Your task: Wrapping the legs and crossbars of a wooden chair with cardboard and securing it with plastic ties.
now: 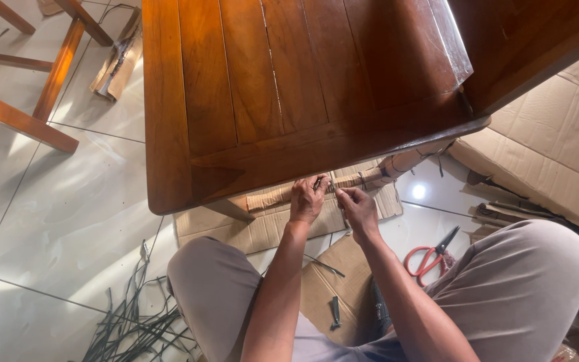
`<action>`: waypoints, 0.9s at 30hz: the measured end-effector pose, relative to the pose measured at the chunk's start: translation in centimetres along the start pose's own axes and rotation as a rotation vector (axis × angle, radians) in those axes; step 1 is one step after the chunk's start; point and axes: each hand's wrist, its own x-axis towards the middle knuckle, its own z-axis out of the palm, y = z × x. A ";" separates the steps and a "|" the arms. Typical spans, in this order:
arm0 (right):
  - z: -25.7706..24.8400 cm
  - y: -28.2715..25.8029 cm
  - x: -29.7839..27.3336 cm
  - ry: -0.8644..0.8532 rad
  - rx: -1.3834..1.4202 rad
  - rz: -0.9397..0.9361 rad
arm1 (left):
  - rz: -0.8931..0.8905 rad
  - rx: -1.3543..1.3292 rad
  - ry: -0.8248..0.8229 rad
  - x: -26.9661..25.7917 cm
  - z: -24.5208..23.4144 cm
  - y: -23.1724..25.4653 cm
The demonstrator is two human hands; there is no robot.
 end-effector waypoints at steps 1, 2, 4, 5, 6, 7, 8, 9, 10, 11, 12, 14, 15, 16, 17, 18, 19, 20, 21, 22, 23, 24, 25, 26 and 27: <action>0.0 0.0 -0.1 -0.017 -0.001 0.007 | 0.016 0.034 0.011 0.1 0.2 -0.2; -0.1 0.0 -0.2 -0.035 -0.004 0.014 | 0.030 0.067 0.023 0.1 0.4 -0.5; 0.1 -0.1 -0.5 -0.038 0.002 0.025 | 0.038 0.096 0.030 0.2 0.7 -0.5; 0.2 -0.1 -0.6 -0.041 0.010 0.036 | 0.048 0.126 0.036 0.2 0.9 -0.6; 0.1 0.5 -0.4 -0.040 0.008 0.036 | 0.046 0.124 0.036 0.2 1.3 -1.2; 0.0 1.0 -0.1 -0.049 -0.057 0.034 | 0.050 0.157 0.049 0.3 1.7 -1.9; -0.1 1.4 0.2 -0.058 -0.121 0.031 | 0.055 0.190 0.062 0.5 2.2 -2.6; -0.2 1.6 0.3 -0.056 -0.123 0.031 | 0.055 0.188 0.062 0.5 2.2 -2.4; -0.3 1.8 0.3 -0.065 -0.164 0.034 | 0.013 0.231 0.055 0.7 2.3 -2.3; -0.4 2.0 0.4 -0.074 -0.204 0.038 | -0.029 0.274 0.049 0.8 2.3 -2.2; -0.5 2.1 0.5 -0.071 -0.206 0.038 | -0.030 0.270 0.047 0.7 2.8 -3.0; -0.6 2.5 0.7 -0.093 -0.271 0.028 | -0.093 0.368 0.028 0.6 3.6 -4.7; -0.5 2.2 0.5 -0.092 -0.273 0.029 | -0.094 0.365 0.027 0.9 3.6 -4.5; -0.4 2.0 0.4 -0.097 -0.264 0.025 | -0.088 0.393 0.020 1.1 3.5 -4.3; -0.3 1.8 0.1 -0.103 -0.254 0.022 | -0.081 0.421 0.013 1.2 3.4 -4.1; -0.3 1.9 0.2 -0.104 -0.256 0.022 | -0.083 0.420 0.014 1.3 3.5 -4.1; -0.3 2.0 0.3 -0.112 -0.250 0.010 | -0.091 0.435 0.009 1.3 3.5 -4.1; -0.4 2.1 0.4 -0.119 -0.243 0.000 | -0.099 0.449 0.002 1.3 3.5 -4.0; -0.3 2.0 0.3 -0.120 -0.245 0.001 | -0.100 0.448 0.002 1.3 3.6 -5.2; -0.3 1.9 0.3 -0.126 -0.245 -0.003 | -0.028 0.522 -0.018 1.2 3.8 -6.3; -0.3 1.8 0.2 -0.131 -0.246 -0.007 | 0.045 0.595 -0.038 1.2 4.0 -7.4; -0.4 1.6 0.1 -0.130 -0.247 -0.007 | 0.045 0.594 -0.039 1.3 3.3 -5.8; -0.4 1.4 -0.1 -0.139 -0.240 -0.015 | 0.055 0.622 -0.053 1.4 2.5 -4.3; -0.4 1.0 -0.3 -0.150 -0.233 -0.025 | 0.066 0.651 -0.064 1.5 1.7 -2.7; -0.3 0.9 -0.6 -0.152 -0.233 -0.027 | 0.066 0.651 -0.060 1.5 2.0 -2.6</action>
